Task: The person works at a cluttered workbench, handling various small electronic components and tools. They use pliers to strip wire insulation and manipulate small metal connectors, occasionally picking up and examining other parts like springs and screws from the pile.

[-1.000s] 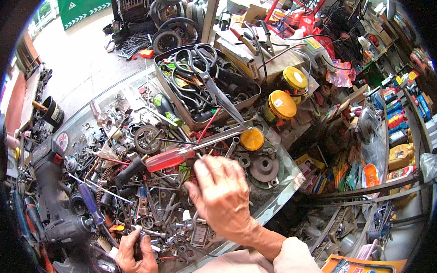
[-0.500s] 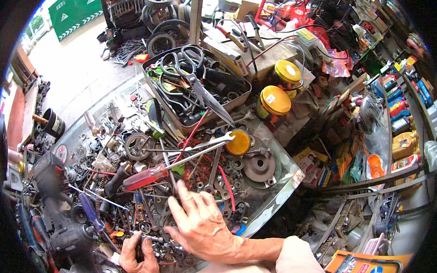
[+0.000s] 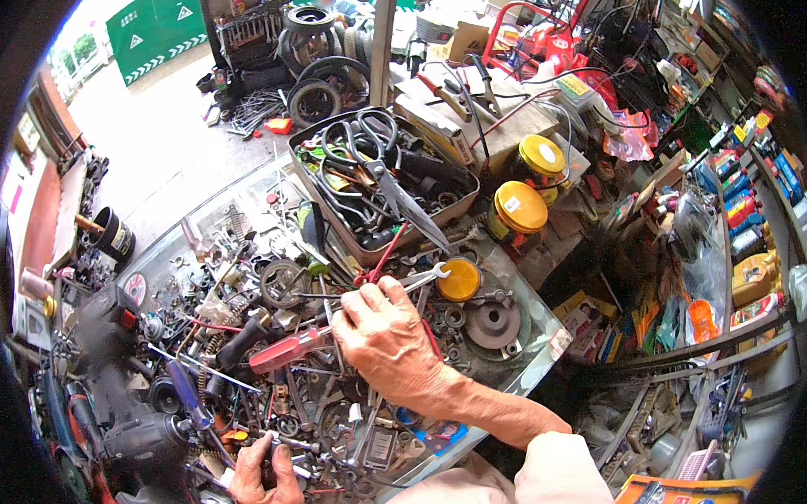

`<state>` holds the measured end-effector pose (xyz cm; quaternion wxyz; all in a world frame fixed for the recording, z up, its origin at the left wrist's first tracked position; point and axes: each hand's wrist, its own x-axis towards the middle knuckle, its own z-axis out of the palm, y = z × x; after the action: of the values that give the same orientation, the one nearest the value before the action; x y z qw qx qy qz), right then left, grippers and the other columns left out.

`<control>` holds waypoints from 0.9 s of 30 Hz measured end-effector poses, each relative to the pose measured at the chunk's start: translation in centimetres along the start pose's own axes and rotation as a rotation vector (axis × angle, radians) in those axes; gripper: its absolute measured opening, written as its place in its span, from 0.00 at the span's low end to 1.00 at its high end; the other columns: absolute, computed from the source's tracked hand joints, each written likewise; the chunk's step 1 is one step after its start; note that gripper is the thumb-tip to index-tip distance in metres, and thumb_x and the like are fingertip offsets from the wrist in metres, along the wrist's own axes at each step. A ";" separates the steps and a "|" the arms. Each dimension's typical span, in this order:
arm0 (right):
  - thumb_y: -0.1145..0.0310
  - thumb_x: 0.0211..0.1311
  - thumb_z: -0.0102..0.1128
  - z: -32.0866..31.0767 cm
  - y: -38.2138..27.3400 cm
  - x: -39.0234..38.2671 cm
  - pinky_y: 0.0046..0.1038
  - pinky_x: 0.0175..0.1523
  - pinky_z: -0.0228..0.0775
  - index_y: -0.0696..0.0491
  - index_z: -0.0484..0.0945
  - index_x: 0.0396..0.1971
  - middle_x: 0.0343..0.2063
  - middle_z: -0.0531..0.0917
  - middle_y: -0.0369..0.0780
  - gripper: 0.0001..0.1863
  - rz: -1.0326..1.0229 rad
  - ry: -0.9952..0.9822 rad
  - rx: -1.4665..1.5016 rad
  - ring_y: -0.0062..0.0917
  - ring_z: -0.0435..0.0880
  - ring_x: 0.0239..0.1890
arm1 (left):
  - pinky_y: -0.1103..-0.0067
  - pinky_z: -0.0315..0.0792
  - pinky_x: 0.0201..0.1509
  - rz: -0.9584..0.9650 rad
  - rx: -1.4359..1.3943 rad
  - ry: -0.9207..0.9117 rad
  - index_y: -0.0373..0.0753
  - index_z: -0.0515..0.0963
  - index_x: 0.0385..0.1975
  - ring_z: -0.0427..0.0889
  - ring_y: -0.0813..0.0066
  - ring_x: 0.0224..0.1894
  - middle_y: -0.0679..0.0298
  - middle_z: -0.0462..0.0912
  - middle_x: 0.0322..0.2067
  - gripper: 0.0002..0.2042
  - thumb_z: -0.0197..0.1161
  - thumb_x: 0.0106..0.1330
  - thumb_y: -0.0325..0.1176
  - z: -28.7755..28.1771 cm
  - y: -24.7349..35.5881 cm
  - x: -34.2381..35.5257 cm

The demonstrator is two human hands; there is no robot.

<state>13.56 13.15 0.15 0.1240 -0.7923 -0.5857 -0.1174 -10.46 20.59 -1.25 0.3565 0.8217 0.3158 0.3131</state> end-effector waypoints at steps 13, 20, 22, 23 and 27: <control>0.79 0.62 0.65 -1.4 3.0 -2.2 0.27 0.34 0.75 0.60 0.84 0.41 0.32 0.82 0.43 0.08 0.539 0.446 0.325 0.29 0.83 0.30 | 0.75 0.71 0.31 0.067 -0.035 0.016 0.33 0.82 0.44 0.77 0.68 0.26 0.58 0.81 0.30 0.11 0.68 0.62 0.19 -0.1 0.3 0.1; 0.79 0.58 0.67 -1.0 3.5 -2.5 0.33 0.41 0.76 0.58 0.84 0.41 0.34 0.83 0.43 0.11 0.543 0.423 0.065 0.36 0.83 0.35 | 0.77 0.70 0.27 0.025 -0.039 -0.014 0.32 0.82 0.44 0.76 0.71 0.24 0.58 0.82 0.29 0.11 0.68 0.62 0.19 -0.2 0.5 0.3; 0.78 0.57 0.68 -1.8 3.2 -1.8 0.34 0.41 0.76 0.58 0.84 0.41 0.34 0.83 0.43 0.11 0.407 0.456 -0.189 0.37 0.83 0.35 | 0.78 0.69 0.26 0.048 -0.027 0.008 0.32 0.82 0.44 0.75 0.73 0.23 0.59 0.81 0.28 0.10 0.68 0.62 0.20 -0.1 0.4 0.3; 0.77 0.55 0.69 -2.3 2.7 -1.6 0.34 0.42 0.76 0.57 0.84 0.39 0.34 0.83 0.43 0.11 0.409 0.460 -0.136 0.38 0.83 0.35 | 0.78 0.69 0.26 0.041 -0.032 0.009 0.32 0.82 0.44 0.75 0.73 0.23 0.60 0.81 0.28 0.10 0.68 0.62 0.20 -0.1 0.4 0.3; 0.76 0.51 0.72 -3.3 1.0 -3.1 0.34 0.39 0.75 0.56 0.85 0.34 0.30 0.82 0.42 0.09 0.455 0.176 0.246 0.36 0.83 0.33 | 0.77 0.68 0.26 0.047 -0.021 -0.011 0.32 0.82 0.44 0.74 0.72 0.23 0.60 0.80 0.27 0.10 0.69 0.62 0.20 0.1 0.1 0.3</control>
<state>13.47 8.98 2.15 0.2928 -0.8693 -0.3894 -0.0830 -10.16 20.75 -1.13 0.3592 0.8268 0.2911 0.3203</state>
